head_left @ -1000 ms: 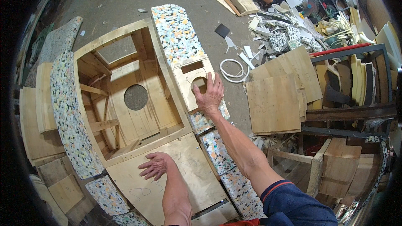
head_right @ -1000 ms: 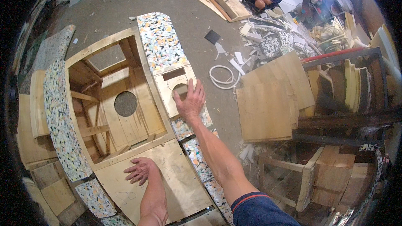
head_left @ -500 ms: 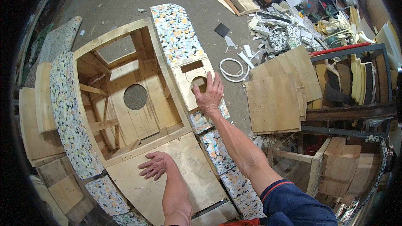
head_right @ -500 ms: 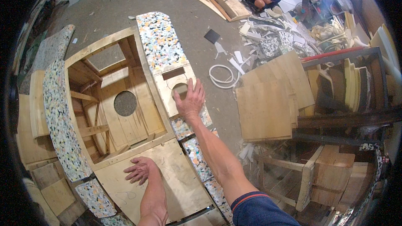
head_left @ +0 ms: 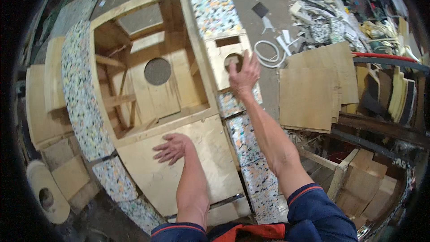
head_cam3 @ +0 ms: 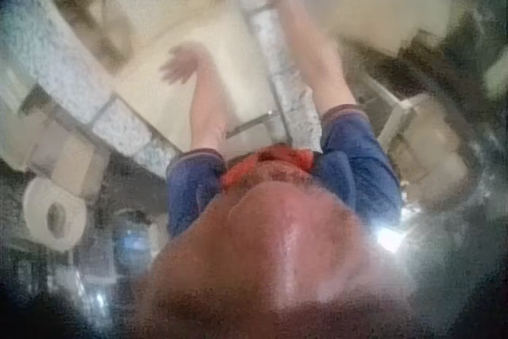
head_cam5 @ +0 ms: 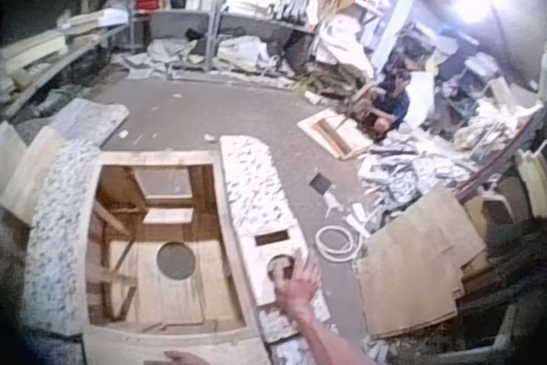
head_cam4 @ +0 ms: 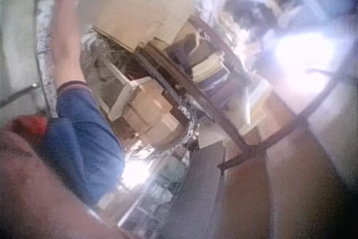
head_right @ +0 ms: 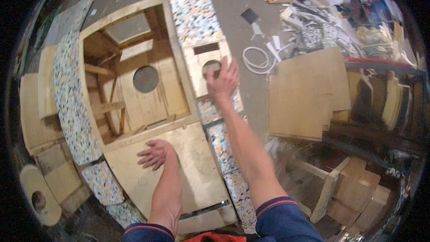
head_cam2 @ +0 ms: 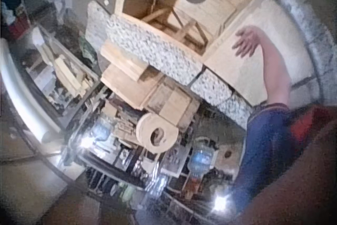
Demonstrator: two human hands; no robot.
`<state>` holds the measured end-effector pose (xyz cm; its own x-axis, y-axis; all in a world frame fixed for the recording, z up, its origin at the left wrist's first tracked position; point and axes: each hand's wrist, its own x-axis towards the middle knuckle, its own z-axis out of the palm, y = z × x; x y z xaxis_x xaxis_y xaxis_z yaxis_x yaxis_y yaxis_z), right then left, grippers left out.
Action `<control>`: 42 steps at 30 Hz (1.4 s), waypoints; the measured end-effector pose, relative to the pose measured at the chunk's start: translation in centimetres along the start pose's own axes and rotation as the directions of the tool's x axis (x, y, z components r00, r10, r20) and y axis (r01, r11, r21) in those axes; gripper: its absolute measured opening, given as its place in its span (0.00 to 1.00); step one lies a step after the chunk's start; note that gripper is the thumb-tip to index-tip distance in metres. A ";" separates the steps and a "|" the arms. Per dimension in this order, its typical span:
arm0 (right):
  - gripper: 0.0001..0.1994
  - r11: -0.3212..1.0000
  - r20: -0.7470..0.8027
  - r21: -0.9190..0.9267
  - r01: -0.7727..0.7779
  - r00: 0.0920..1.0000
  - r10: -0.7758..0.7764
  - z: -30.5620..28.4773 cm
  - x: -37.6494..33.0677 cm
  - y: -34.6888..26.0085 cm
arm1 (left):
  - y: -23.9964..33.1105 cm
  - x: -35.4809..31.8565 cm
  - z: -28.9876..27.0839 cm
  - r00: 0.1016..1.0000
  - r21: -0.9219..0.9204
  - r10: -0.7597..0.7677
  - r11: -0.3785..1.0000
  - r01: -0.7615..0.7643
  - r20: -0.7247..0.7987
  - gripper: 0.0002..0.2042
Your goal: The person positions and aligns a wooden panel with circular cutouts onto a larger wooden structure with patterned side panels. They repeatedly adjust the panel's placement and press along its edges to check fit, without using any visible tools.
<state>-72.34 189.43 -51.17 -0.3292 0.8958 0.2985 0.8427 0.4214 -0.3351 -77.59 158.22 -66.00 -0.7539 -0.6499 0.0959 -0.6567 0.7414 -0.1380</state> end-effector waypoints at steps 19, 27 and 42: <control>0.38 0.999 -0.040 -0.004 0.047 0.998 -0.047 -0.3 0.2 -0.2 | 0.9 -0.4 -2.8 0.997 0.021 -0.012 1.000 0.010 0.082 0.39; 0.38 0.999 -0.031 0.014 0.029 0.999 -0.029 -0.1 0.1 -0.1 | -0.3 0.2 0.3 0.999 0.064 -0.035 0.997 0.038 -0.036 0.39; 0.38 1.000 -0.030 0.024 0.017 0.999 -0.016 -0.5 0.1 -0.3 | 0.9 -0.2 -2.6 0.997 0.048 -0.028 0.999 0.024 0.067 0.38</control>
<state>-72.42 189.28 -50.61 -0.3299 0.8844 0.3302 0.8264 0.4396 -0.3518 -78.05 159.42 -63.54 -0.7326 -0.6799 0.0330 -0.6732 0.7164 -0.1832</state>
